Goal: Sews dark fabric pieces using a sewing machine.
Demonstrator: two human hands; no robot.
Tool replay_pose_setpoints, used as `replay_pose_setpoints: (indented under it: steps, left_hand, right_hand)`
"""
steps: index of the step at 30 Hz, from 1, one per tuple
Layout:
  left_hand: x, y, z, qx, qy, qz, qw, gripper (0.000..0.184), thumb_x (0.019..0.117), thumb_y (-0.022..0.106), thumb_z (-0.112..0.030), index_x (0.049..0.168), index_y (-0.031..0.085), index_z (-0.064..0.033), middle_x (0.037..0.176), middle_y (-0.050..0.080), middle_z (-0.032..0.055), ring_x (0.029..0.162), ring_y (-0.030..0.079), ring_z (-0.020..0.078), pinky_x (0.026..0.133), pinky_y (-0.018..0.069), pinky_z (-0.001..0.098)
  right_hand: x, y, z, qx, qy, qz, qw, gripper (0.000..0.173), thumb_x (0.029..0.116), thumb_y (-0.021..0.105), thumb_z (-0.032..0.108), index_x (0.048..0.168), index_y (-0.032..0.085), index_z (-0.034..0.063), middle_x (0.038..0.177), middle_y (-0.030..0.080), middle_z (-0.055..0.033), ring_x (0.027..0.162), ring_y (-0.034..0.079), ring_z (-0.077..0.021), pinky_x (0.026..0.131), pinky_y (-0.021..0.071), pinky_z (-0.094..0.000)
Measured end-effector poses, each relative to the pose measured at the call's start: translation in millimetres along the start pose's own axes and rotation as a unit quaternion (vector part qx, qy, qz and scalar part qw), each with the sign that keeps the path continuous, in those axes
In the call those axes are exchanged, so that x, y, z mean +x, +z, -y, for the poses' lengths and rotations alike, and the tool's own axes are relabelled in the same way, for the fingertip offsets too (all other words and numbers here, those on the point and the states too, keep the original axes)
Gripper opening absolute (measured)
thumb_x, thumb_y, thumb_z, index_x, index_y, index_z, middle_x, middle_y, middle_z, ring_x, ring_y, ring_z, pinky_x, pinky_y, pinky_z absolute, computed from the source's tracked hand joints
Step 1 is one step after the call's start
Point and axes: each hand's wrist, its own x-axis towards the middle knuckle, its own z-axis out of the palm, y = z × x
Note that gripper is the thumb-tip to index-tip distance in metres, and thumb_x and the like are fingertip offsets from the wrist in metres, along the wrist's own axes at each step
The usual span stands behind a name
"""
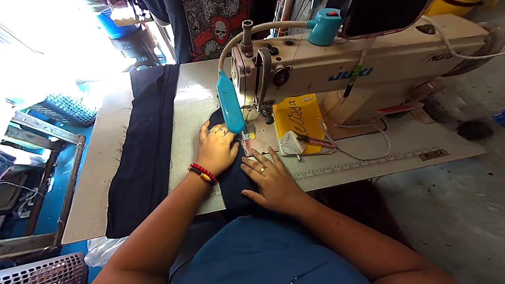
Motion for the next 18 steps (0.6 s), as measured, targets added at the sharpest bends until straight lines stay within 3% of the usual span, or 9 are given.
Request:
replay_pose_setpoints:
  steps: [5,8,10,14,18]
  left_hand:
    - [10,9,14,-0.09,-0.03,0.059,0.994,0.041,0.1046,0.041,-0.018,0.133,0.07,-0.0126,0.139,0.065,0.0077,0.139,0.053,0.0284,0.121,0.0161,0.0674]
    - [23,20,28,-0.119,-0.017,0.09,0.989,0.043,0.1042,0.038,-0.018,0.135,0.069,-0.015,0.143,0.063,0.0057,0.144,0.048,0.0255,0.124,0.0162,0.0612]
    - [31,23,32,-0.137,-0.016,0.094,0.986,0.042,0.1034,0.04,-0.017,0.134,0.069,-0.0116,0.143,0.063,0.0091,0.144,0.048,0.0271,0.125,0.02,0.056]
    - [44,29,32,-0.153,-0.015,0.074,0.985,0.036,0.1031,0.049,-0.02,0.127,0.071,-0.0046,0.133,0.067,0.0172,0.136,0.054,0.0322,0.121,0.0304,0.0509]
    - [51,33,33,-0.149,-0.005,0.065,0.987,0.033,0.1033,0.051,-0.022,0.112,0.075,-0.0021,0.119,0.071,0.0183,0.127,0.06,0.0335,0.116,0.0354,0.0528]
  right_hand:
    - [-3,-1,3,-0.02,0.02,-0.013,1.0,0.069,0.1016,0.036,0.065,0.141,0.063,0.015,0.154,0.054,-0.0027,0.154,0.032,-0.0293,0.121,0.0135,-0.0706]
    - [-1,0,2,-0.031,0.034,-0.02,0.999,0.07,0.1011,0.037,0.066,0.141,0.063,0.0148,0.152,0.056,-0.0035,0.154,0.031,-0.0309,0.121,0.0125,-0.0717]
    - [1,1,1,-0.04,0.046,-0.023,0.998,0.07,0.1008,0.037,0.066,0.141,0.063,0.0147,0.152,0.056,-0.0037,0.154,0.031,-0.0316,0.12,0.0119,-0.0722]
    - [2,1,2,-0.054,0.061,-0.023,0.996,0.072,0.1006,0.036,0.067,0.142,0.063,0.0146,0.153,0.055,-0.004,0.154,0.031,-0.0321,0.12,0.0111,-0.0727]
    - [4,1,3,-0.064,0.074,-0.013,0.995,0.073,0.101,0.033,0.068,0.143,0.062,0.0152,0.155,0.053,-0.004,0.155,0.03,-0.0317,0.12,0.0108,-0.0729]
